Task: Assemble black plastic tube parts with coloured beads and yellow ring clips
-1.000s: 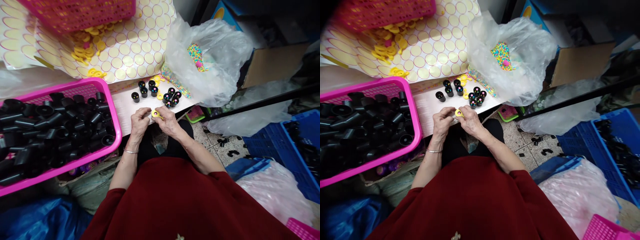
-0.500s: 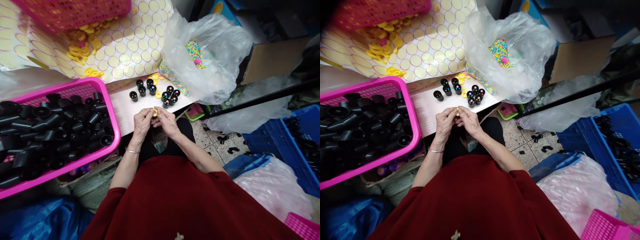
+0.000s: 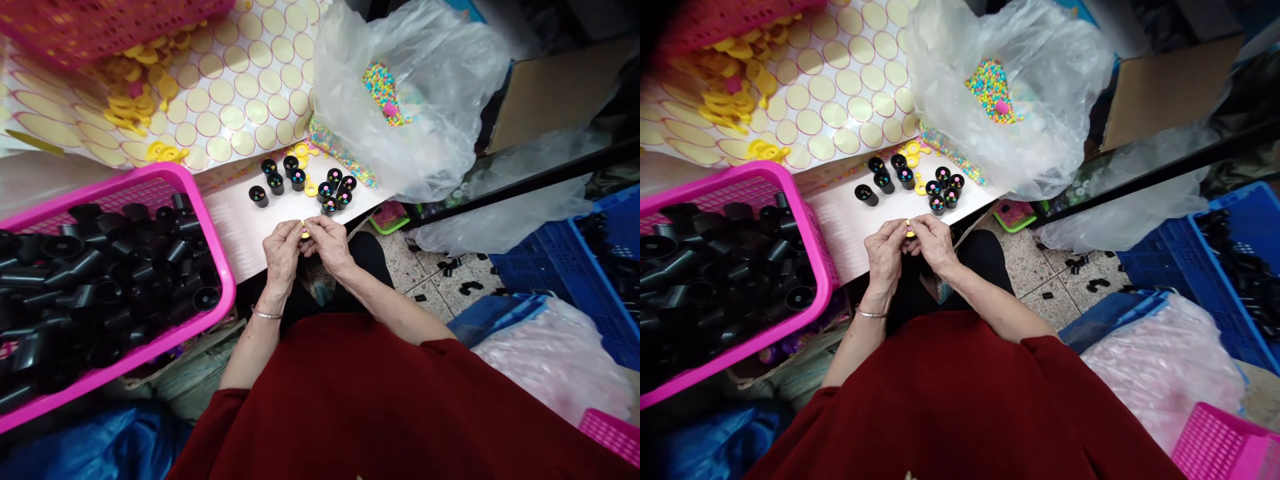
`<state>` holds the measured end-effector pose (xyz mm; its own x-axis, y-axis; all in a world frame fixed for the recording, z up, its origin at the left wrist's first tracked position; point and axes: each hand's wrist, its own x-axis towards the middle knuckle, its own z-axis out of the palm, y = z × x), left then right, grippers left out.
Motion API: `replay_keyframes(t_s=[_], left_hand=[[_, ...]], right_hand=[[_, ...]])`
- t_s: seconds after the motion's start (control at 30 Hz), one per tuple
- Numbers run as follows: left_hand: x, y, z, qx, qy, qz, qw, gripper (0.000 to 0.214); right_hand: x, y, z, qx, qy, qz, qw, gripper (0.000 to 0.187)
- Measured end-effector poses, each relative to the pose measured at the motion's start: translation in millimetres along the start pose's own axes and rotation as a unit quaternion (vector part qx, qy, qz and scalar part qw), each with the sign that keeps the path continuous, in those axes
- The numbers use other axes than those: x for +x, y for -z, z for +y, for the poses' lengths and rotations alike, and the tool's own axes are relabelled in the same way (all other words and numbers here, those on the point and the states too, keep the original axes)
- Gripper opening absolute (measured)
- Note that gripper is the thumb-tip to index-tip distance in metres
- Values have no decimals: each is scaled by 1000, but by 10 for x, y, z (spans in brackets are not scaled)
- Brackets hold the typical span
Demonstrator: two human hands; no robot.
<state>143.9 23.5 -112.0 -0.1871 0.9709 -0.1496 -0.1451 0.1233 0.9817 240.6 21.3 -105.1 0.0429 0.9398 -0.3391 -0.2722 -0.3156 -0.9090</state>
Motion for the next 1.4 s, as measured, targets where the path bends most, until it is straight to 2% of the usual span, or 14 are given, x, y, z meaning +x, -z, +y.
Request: replay_keyframes(t_s=[0.13,0.3,0.5,0.63,0.9,1.07,1.23,1.4], left_hand=[[46,-41,73,-38,72,22,996,17],[76,-46,125,-54,97,31,993,17],[45,-75,136,-32,58,34,997,21],[9,-83,124,-2,39,26,999,31],[20,-79,-77,95,-24,56,994,31],[21,-77,-20,58,3,39,998,34],[29,-70,47,62,22,18,998,40],[64,-94,54,63,37,40,997,31]], right_hand=[[28,-13,-9,17,-7,0,1000,20],[41,-58,-44,19,-33,17,999,22],[31,-74,-63,8,-7,14,1000,21],[38,-69,-25,4,6,6,1000,30],[77,-41,34,-30,27,19,999,36],[61,-50,-46,-15,-8,4,1000,34],[76,-70,-74,-30,8,7,999,30],[106,-94,-50,-31,-5,23,999,28]])
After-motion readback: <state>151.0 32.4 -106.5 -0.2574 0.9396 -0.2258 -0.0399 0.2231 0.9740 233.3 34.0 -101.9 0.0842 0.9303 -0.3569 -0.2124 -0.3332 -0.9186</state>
